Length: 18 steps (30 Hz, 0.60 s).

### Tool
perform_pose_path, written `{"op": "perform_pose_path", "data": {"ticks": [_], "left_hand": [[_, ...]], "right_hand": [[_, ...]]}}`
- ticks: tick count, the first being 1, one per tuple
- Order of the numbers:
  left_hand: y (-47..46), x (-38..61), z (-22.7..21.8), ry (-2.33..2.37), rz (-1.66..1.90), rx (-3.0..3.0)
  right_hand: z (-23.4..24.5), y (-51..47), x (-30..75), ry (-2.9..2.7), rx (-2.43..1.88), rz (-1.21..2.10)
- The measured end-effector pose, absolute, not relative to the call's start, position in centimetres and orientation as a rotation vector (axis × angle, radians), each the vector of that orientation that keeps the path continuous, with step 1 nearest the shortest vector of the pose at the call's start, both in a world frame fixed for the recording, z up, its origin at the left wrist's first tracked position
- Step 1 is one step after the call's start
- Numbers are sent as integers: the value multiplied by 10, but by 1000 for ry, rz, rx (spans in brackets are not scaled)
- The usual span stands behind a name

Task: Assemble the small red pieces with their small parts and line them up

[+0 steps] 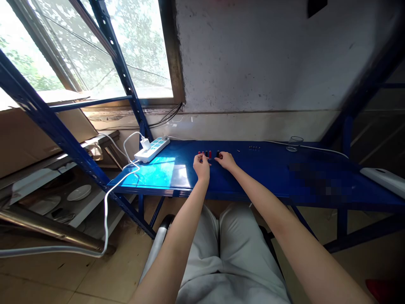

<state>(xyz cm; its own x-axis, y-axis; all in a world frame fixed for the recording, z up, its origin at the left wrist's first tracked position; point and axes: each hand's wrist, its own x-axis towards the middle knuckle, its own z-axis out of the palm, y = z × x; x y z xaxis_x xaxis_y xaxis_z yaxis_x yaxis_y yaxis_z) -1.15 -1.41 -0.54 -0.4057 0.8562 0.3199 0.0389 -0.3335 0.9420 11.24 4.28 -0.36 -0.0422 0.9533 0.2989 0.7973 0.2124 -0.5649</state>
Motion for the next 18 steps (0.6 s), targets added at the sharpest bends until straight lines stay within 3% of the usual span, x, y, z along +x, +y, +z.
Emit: {"op": "perform_pose_path", "data": {"ticks": [18], "left_hand": [[-11,-10,-8,1369,1724,1282]], "right_hand": [[5,48,120,-1916,-1832,343]]}}
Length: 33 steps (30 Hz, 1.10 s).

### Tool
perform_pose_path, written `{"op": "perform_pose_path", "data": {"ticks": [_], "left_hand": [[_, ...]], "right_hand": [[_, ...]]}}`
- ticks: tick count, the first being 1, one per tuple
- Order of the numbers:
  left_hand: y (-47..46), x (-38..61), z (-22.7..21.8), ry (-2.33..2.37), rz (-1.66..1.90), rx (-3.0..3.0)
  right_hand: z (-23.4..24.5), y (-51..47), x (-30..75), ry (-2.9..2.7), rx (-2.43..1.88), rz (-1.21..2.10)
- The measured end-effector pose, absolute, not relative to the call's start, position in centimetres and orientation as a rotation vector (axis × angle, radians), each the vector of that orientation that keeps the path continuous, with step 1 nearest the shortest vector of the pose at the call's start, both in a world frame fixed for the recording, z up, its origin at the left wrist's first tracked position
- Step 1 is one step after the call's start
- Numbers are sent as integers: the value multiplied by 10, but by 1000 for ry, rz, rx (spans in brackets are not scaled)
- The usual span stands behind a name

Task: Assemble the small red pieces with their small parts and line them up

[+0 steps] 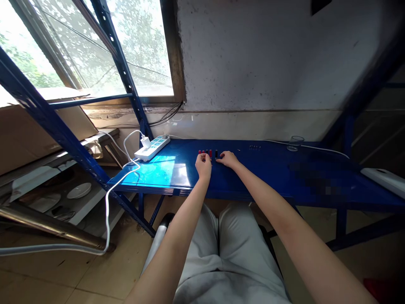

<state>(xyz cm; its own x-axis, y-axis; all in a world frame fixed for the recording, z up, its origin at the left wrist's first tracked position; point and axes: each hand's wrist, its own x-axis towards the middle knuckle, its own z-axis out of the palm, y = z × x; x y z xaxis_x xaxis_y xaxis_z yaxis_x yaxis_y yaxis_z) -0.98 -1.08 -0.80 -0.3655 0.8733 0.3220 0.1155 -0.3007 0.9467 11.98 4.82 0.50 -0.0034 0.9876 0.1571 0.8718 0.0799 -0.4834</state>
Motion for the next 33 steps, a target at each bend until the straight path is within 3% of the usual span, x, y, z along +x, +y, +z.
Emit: {"op": "perform_pose_path", "data": {"ticks": [12,33], "left_hand": [[-15,-3,-12,1199,1199,1884],[-20,-4,-6,1309,1317,1712]], "right_hand": [[-5,-11,172,-1261,-1477,413],[-5,-21,161,-1467,-1361,222]]}}
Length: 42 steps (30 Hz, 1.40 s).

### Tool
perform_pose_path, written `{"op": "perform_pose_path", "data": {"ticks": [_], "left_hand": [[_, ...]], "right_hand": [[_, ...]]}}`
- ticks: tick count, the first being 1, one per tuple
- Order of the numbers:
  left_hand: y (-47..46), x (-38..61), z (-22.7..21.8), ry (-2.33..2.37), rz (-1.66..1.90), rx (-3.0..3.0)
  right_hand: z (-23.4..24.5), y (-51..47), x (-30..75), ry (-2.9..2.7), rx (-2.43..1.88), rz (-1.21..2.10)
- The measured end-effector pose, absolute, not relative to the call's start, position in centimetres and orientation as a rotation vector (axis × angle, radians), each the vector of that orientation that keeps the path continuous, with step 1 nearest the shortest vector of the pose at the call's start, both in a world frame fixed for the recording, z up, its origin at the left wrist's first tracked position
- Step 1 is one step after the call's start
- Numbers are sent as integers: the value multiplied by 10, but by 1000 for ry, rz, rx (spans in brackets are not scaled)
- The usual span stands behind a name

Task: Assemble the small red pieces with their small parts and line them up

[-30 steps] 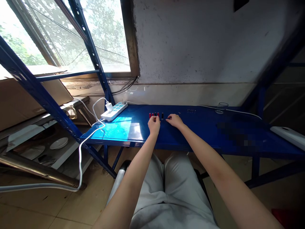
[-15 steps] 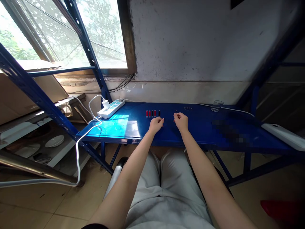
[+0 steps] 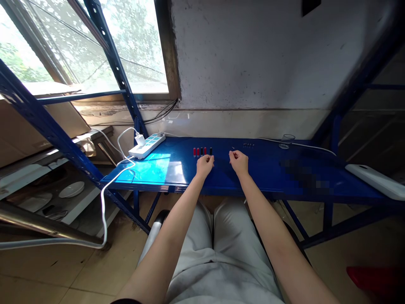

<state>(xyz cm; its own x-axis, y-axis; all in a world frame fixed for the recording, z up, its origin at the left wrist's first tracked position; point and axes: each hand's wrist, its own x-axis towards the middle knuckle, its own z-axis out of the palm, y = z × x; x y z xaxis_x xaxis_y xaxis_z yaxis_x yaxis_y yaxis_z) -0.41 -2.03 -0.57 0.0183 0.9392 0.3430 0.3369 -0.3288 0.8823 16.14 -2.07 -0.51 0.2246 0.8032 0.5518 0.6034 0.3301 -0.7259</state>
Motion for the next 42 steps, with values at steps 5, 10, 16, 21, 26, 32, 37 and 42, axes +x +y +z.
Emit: {"op": "perform_pose_path", "data": {"ticks": [5,10,16,21,26,32,37,42], "left_hand": [[-19,-6,-6,1378,1511,1570],[-18,-7,-6,1412,1657,1447],[-17,-10,-6,1381,1743,1335],[-15,-10,-8,1316,1750,1290],[-14,-10,-8,1305,1757,1283],[-13,-10,-9,1313,1759,1277],[-14,-10,-8,1336,1752,1309],[-16,-11,-7,1346,1733,1324]], "right_hand": [[-5,-21,159,-1507,-1355,232],[-10,-14,155,-1670,-1385,305],[-6,-3,142,-1878,-1467,155],[2,6,124,-1967,-1721,165],[6,19,108,-1964,-1880,219],[8,28,97,-1917,-1987,193],[6,34,94,-1869,-1970,214],[-1,40,94,-1860,-1894,184]]}}
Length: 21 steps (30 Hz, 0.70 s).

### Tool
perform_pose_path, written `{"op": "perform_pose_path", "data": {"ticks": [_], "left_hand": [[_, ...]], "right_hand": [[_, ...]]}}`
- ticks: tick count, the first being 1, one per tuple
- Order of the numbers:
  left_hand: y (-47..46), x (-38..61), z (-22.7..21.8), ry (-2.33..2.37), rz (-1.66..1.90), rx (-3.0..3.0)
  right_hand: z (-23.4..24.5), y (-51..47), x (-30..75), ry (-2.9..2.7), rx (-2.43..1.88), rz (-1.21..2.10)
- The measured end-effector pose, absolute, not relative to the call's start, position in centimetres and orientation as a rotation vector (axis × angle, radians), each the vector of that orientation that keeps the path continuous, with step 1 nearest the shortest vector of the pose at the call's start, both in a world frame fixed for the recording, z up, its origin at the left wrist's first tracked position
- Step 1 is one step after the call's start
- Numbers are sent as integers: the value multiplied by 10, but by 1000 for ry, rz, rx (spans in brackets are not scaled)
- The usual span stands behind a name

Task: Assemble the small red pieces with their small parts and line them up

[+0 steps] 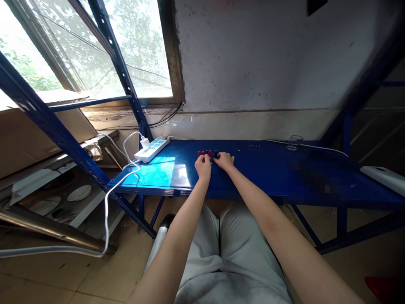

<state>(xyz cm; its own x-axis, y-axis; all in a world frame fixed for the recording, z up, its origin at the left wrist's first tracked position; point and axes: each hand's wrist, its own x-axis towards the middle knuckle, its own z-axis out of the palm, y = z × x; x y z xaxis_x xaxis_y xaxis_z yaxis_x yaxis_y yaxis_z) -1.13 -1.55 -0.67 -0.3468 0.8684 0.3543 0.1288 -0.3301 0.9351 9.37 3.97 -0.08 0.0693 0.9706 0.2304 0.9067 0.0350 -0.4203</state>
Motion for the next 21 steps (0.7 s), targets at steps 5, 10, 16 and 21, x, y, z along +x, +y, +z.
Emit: {"op": "perform_pose_path", "data": {"ticks": [5,10,16,21], "left_hand": [[-13,-11,-9,1334,1714,1347],[-15,-5,-7,1248,1658,1463],[-19,-2,-4,1129,1546,1600],[-17,-3,-6,1052,1479,1658]], "right_hand": [[-4,35,98,-1979,-1771,13],[4,16,110,-2117,-1530,-269],[14,-7,130,-2161,-1387,-355],[8,-16,141,-2065,-1362,-310]]}}
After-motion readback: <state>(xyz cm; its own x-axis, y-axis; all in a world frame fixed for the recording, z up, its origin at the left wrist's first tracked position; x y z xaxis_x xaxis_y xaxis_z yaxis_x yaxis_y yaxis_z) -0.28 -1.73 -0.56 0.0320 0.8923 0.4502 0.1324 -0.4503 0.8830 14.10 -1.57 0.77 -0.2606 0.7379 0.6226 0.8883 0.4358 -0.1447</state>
